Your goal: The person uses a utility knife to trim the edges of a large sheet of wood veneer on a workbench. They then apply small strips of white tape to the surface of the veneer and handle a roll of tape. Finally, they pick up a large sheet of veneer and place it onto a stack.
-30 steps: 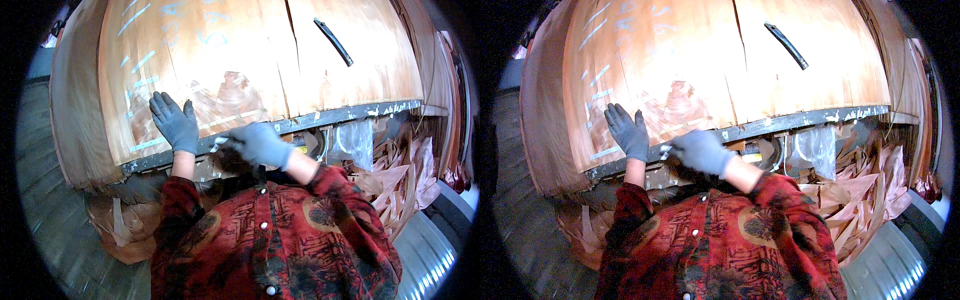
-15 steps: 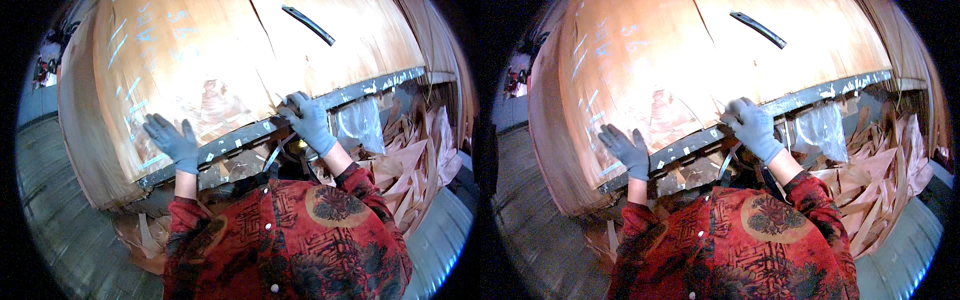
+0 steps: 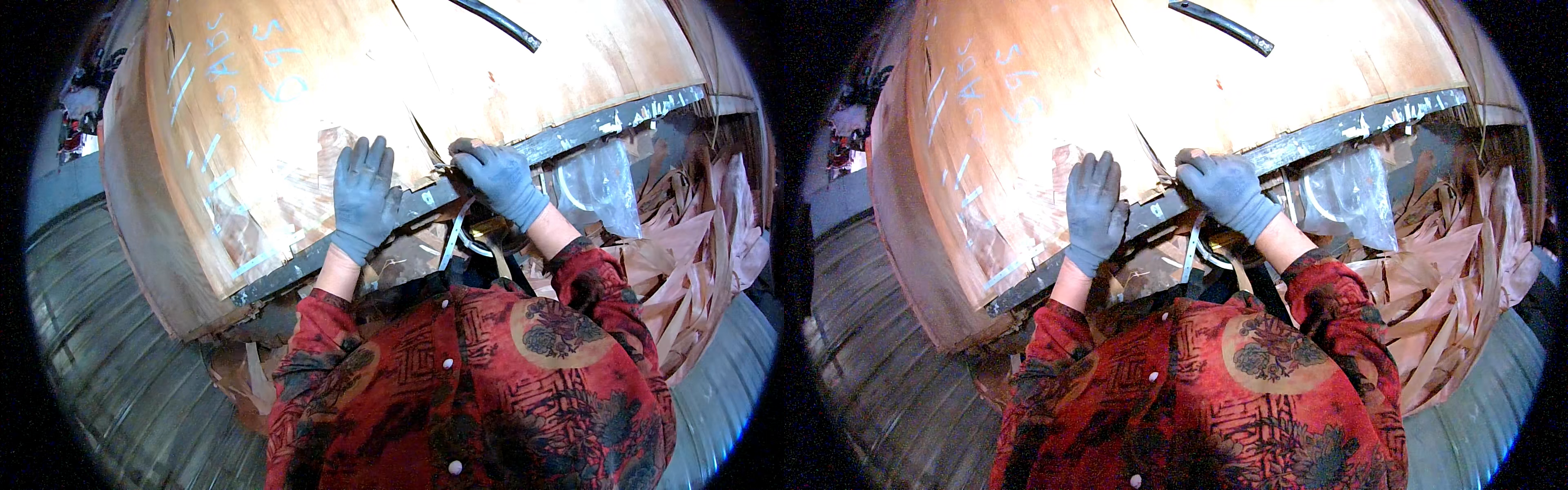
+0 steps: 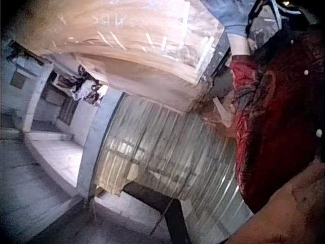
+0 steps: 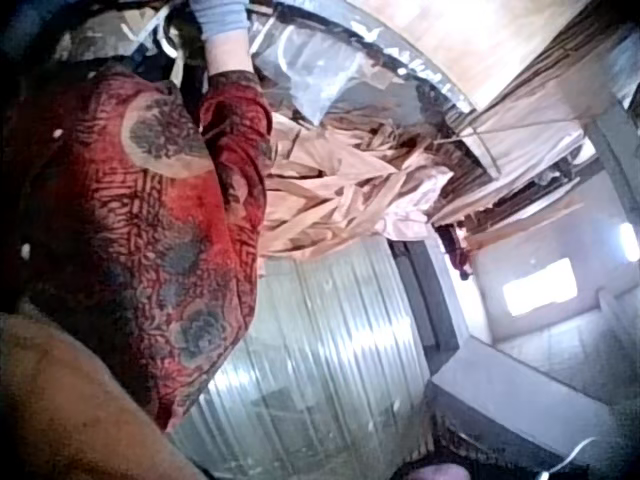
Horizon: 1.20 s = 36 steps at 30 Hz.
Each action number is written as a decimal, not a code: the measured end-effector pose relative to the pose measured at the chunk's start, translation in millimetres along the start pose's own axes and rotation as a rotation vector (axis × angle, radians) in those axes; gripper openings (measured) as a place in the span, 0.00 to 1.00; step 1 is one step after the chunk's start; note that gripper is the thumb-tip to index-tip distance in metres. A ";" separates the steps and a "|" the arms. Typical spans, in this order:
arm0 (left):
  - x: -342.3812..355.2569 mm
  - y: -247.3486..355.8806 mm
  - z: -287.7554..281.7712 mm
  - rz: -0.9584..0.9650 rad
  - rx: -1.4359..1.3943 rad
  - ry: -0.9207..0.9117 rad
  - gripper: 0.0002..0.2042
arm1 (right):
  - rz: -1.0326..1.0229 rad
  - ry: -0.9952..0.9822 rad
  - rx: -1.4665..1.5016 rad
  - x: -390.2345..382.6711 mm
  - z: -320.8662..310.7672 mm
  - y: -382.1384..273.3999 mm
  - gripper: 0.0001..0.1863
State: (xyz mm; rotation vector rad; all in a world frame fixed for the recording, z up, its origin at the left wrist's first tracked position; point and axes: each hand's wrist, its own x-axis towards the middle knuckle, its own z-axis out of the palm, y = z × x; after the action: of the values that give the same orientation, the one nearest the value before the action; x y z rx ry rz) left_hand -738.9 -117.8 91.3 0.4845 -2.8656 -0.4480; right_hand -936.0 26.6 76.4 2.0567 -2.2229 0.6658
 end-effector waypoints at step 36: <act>8.4 11.1 2.5 -0.442 -0.016 0.230 0.57 | 0.452 -0.807 0.446 74.3 -55.0 -14.5 0.17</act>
State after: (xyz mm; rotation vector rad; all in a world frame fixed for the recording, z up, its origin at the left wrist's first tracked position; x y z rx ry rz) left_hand -750.5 -110.1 93.9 1.0976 -2.5237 -0.4476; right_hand -945.1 -25.4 153.7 2.3191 -3.3180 0.4014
